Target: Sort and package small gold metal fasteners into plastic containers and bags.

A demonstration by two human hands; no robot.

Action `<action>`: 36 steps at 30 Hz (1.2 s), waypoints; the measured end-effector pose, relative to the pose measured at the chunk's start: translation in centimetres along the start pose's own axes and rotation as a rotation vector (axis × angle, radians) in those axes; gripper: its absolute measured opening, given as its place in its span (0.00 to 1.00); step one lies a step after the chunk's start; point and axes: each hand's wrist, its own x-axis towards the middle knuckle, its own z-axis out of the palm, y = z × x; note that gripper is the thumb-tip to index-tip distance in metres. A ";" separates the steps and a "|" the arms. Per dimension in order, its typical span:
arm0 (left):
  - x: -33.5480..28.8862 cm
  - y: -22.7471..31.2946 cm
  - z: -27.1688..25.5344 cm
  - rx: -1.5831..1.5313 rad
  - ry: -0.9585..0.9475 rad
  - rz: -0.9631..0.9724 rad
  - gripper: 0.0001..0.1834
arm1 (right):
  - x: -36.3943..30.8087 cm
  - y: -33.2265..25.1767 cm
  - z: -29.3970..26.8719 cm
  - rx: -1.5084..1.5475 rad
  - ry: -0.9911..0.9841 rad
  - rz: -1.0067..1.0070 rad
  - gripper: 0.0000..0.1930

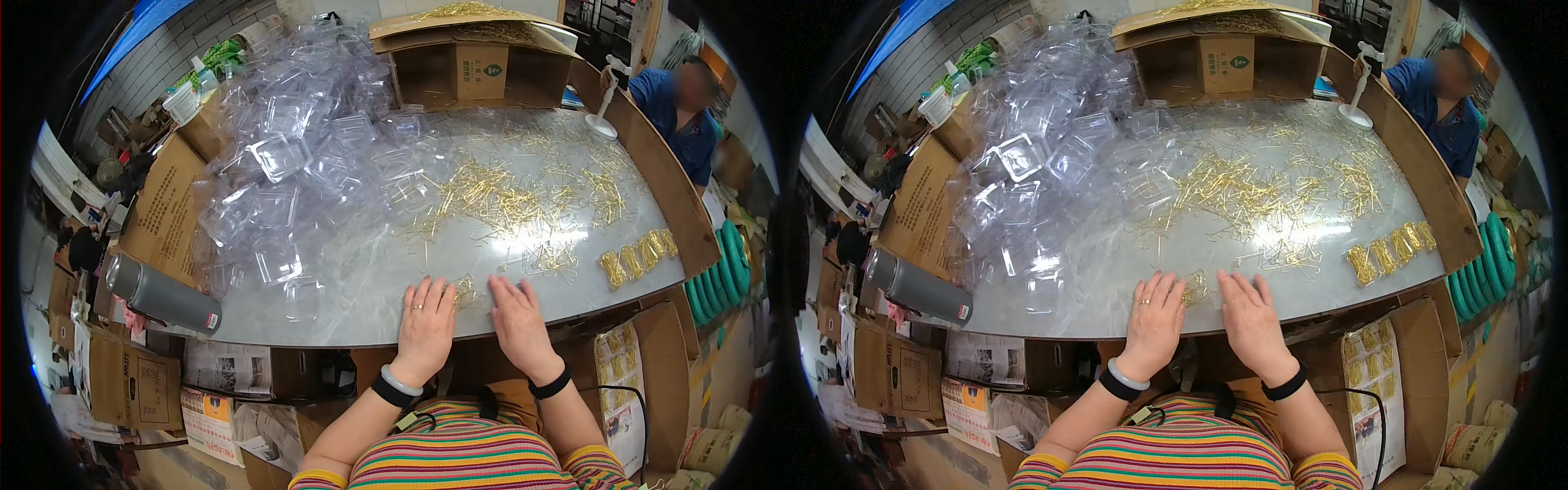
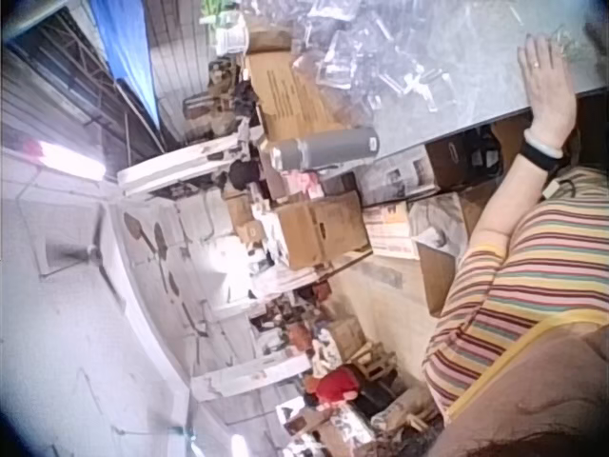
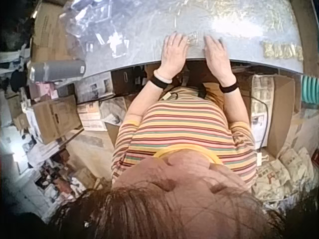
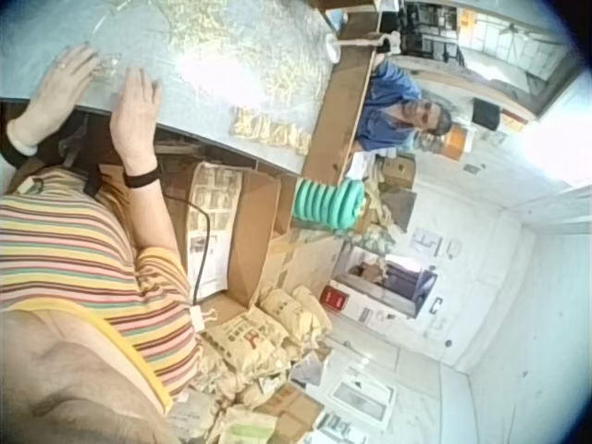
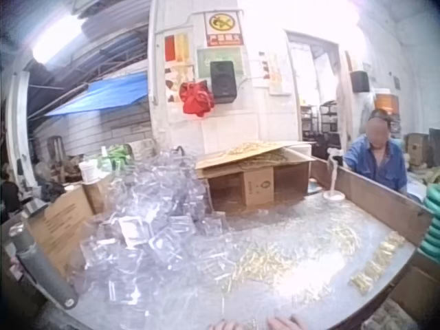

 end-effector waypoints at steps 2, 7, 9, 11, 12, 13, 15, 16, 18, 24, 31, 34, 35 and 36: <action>0.0 0.0 0.0 0.008 0.003 -0.008 0.21 | -0.7 0.9 -0.6 -0.075 0.017 0.056 0.29; 0.1 0.0 0.2 0.046 -0.014 0.001 0.23 | 0.1 1.9 -1.6 -0.332 0.085 0.150 0.28; 0.0 -0.2 0.2 -0.020 -0.004 -0.003 0.26 | 0.7 1.1 -0.9 0.013 -0.008 0.069 0.27; -0.2 -0.3 0.0 -0.085 -0.004 -0.010 0.30 | 1.7 -0.1 -0.2 0.231 -0.060 -0.011 0.28; -0.2 -0.4 -0.1 -0.117 -0.007 -0.016 0.31 | 2.0 -0.4 0.4 0.261 -0.046 -0.014 0.28; -0.2 -0.4 -0.3 -0.147 -0.010 -0.022 0.33 | 2.4 -0.4 1.4 0.294 -0.030 -0.020 0.29; -0.1 -0.6 -0.3 -0.181 -0.004 -0.008 0.35 | 2.9 -0.7 2.0 0.419 -0.060 -0.037 0.30; -0.2 -0.8 -0.2 -0.194 0.001 -0.005 0.36 | 3.1 -1.0 2.2 0.515 -0.108 -0.053 0.30; -0.3 -1.1 -0.2 -0.196 -0.018 -0.010 0.38 | 3.7 -1.0 2.3 0.533 -0.126 -0.080 0.31; -0.1 -2.3 -1.4 -0.454 -0.005 0.015 0.46 | 4.7 0.4 -0.2 0.141 -0.298 -0.167 0.38; -1.5 -2.8 -4.5 -0.258 -0.048 -0.134 0.46 | 3.7 0.0 1.1 0.175 -0.234 -0.170 0.31; -1.8 -3.3 -5.2 -0.142 -0.068 -0.175 0.37 | 3.5 -0.4 1.1 0.161 -0.180 -0.206 0.30; -1.7 -3.4 -5.1 -0.197 -0.052 -0.176 0.34 | 3.6 -1.0 0.8 0.145 -0.139 -0.225 0.30; -1.5 -3.6 -4.7 -0.253 -0.036 -0.176 0.32 | 3.7 -1.6 0.7 0.129 -0.098 -0.242 0.30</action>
